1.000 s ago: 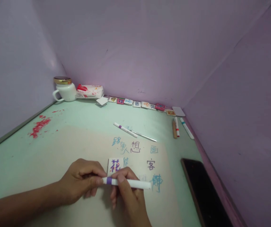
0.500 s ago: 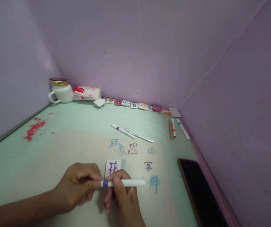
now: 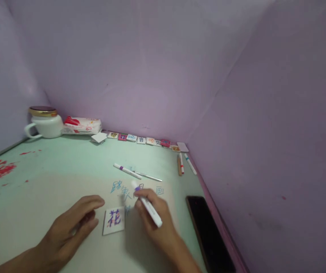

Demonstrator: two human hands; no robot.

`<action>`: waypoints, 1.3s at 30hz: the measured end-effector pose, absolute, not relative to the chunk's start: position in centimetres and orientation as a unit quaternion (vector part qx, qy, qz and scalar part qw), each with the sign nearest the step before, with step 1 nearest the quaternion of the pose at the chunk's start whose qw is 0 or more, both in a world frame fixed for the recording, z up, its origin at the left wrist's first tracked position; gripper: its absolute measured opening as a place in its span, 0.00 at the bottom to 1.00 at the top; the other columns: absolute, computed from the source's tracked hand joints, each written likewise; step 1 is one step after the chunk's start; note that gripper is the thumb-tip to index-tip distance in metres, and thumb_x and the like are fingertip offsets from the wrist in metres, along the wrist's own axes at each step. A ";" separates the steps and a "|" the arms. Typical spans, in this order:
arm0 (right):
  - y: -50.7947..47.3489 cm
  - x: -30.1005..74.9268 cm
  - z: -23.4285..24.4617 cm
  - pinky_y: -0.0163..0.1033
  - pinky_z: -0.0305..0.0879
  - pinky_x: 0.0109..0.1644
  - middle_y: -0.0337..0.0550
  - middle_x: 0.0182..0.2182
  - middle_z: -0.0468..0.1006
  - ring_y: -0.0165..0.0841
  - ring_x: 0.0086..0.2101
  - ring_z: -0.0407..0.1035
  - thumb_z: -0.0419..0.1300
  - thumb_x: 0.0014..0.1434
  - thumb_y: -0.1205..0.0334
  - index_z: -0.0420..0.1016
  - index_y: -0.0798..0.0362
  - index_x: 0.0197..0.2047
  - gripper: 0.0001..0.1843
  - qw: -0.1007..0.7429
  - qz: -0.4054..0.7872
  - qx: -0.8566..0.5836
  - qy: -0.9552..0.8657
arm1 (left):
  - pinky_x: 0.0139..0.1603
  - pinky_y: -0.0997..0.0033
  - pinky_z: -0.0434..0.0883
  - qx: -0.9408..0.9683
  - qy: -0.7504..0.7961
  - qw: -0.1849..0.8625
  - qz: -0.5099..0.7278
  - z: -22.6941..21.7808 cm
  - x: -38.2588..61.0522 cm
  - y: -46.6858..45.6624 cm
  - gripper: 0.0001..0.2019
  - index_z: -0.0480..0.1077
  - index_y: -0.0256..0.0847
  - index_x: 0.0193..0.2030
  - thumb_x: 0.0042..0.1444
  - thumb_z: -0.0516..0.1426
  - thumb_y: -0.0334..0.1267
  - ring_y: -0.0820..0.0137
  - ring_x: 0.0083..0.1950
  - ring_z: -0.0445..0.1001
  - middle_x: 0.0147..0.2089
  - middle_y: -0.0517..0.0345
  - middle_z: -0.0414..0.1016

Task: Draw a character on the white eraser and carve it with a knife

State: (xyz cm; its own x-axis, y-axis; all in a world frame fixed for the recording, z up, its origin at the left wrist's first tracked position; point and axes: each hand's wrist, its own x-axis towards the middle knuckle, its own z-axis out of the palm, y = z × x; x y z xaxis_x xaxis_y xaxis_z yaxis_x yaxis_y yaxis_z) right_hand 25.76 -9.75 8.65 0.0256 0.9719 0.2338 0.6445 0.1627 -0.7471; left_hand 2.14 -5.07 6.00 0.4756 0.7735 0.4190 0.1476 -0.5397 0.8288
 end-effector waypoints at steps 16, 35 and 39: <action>0.6 45.3 5.9 0.57 0.59 0.57 0.49 0.59 0.65 0.43 0.55 0.62 0.57 0.62 0.58 0.65 0.52 0.58 0.21 -0.096 -0.048 -0.730 -0.675 | 0.39 0.75 0.71 0.842 0.226 0.346 0.347 5.1 2.0 -3.6 0.12 0.66 0.43 0.48 0.63 0.46 0.29 0.70 0.40 0.73 0.45 0.52 0.70; 1.3 30.4 9.5 0.49 0.66 0.50 0.44 0.44 0.76 0.35 0.44 0.71 0.56 0.63 0.56 0.73 0.54 0.47 0.14 -0.103 0.015 -0.664 -0.741 | 0.25 0.78 0.65 0.817 0.289 0.279 0.414 5.5 2.2 -4.1 0.12 0.67 0.42 0.46 0.60 0.48 0.27 0.80 0.25 0.64 0.45 0.54 0.68; 1.4 29.3 9.2 0.48 0.67 0.48 0.44 0.43 0.76 0.35 0.43 0.71 0.57 0.63 0.55 0.73 0.54 0.45 0.13 -0.111 0.010 -0.674 -0.730 | 0.25 0.78 0.65 0.816 0.289 0.280 0.415 5.4 2.3 -4.0 0.12 0.67 0.41 0.45 0.59 0.48 0.26 0.80 0.25 0.63 0.45 0.54 0.68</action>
